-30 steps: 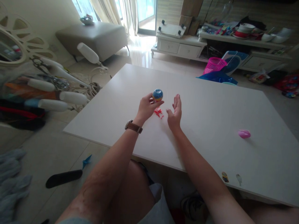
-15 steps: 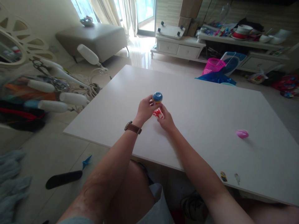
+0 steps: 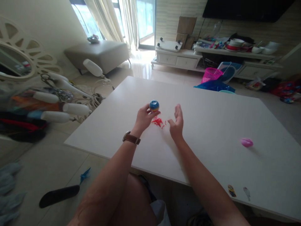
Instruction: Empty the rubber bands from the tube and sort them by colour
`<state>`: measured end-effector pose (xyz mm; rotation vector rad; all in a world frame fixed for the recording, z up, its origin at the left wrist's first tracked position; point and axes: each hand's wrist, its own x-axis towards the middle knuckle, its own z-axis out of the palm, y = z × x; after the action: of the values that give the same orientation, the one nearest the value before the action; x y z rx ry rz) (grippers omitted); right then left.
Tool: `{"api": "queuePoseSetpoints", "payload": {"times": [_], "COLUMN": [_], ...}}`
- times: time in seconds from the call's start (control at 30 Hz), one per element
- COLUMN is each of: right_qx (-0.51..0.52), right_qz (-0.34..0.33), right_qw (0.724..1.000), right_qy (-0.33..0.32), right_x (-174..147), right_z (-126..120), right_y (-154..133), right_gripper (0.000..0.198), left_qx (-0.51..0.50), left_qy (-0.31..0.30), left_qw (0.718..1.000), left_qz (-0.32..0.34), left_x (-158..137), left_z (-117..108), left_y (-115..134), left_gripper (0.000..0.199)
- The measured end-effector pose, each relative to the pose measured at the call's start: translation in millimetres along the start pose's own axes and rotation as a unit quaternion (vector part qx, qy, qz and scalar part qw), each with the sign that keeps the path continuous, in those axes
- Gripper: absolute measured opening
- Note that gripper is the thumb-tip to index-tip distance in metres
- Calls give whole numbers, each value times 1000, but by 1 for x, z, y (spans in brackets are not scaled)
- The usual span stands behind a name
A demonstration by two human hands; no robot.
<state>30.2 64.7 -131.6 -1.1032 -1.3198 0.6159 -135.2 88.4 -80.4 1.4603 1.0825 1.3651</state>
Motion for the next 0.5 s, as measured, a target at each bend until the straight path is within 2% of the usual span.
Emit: {"api": "queuePoseSetpoints", "payload": {"times": [0.03, 0.07, 0.1, 0.13, 0.2, 0.23, 0.27, 0.3, 0.4, 0.43, 0.47, 0.5], "right_qx": [-10, -17, -21, -18, -1, 8, 15, 19, 21, 20, 19, 19], "right_qz": [-7, -11, -13, -10, 3, 10, 15, 16, 7, 6, 7, 12], "right_qw": [999, 997, 998, 1000, 990, 982, 982, 987, 1000, 999, 1000, 1000], "right_qy": [51, 72, 57, 7, -142, -187, -190, -157, 4, 25, 15, -22], "right_x": [1, 0, -1, -3, -6, -7, -6, -5, -2, -1, -1, -2], "right_z": [-2, -4, -3, -2, 4, 6, 6, 6, 2, 1, 0, 1], "right_y": [-1, -3, -5, -6, -7, -7, -6, -4, -1, 0, 0, 0], "right_gripper": [93, 94, 93, 91, 82, 79, 76, 76, 85, 88, 91, 92], "left_qx": [-1, -2, -2, 3, 24, 31, 33, 31, 19, 18, 17, 16], "left_qy": [-3, -9, -14, -17, -20, -19, -18, -17, -19, -23, -27, -31], "left_qw": [1000, 1000, 1000, 1000, 999, 999, 999, 999, 1000, 999, 999, 999], "left_qz": [3, 6, 8, 9, 9, 9, 9, 10, 16, 16, 16, 16], "left_x": [0, 0, 0, -1, -1, -1, -1, -1, -1, -1, -2, -2], "left_z": [0, 1, 2, 3, 5, 5, 5, 5, 6, 6, 7, 7], "left_y": [0, 1, 1, 0, 0, -1, -1, -1, -1, -1, -1, -1], "left_gripper": [28, 27, 27, 26, 26, 26, 26, 26, 27, 27, 26, 27]}}
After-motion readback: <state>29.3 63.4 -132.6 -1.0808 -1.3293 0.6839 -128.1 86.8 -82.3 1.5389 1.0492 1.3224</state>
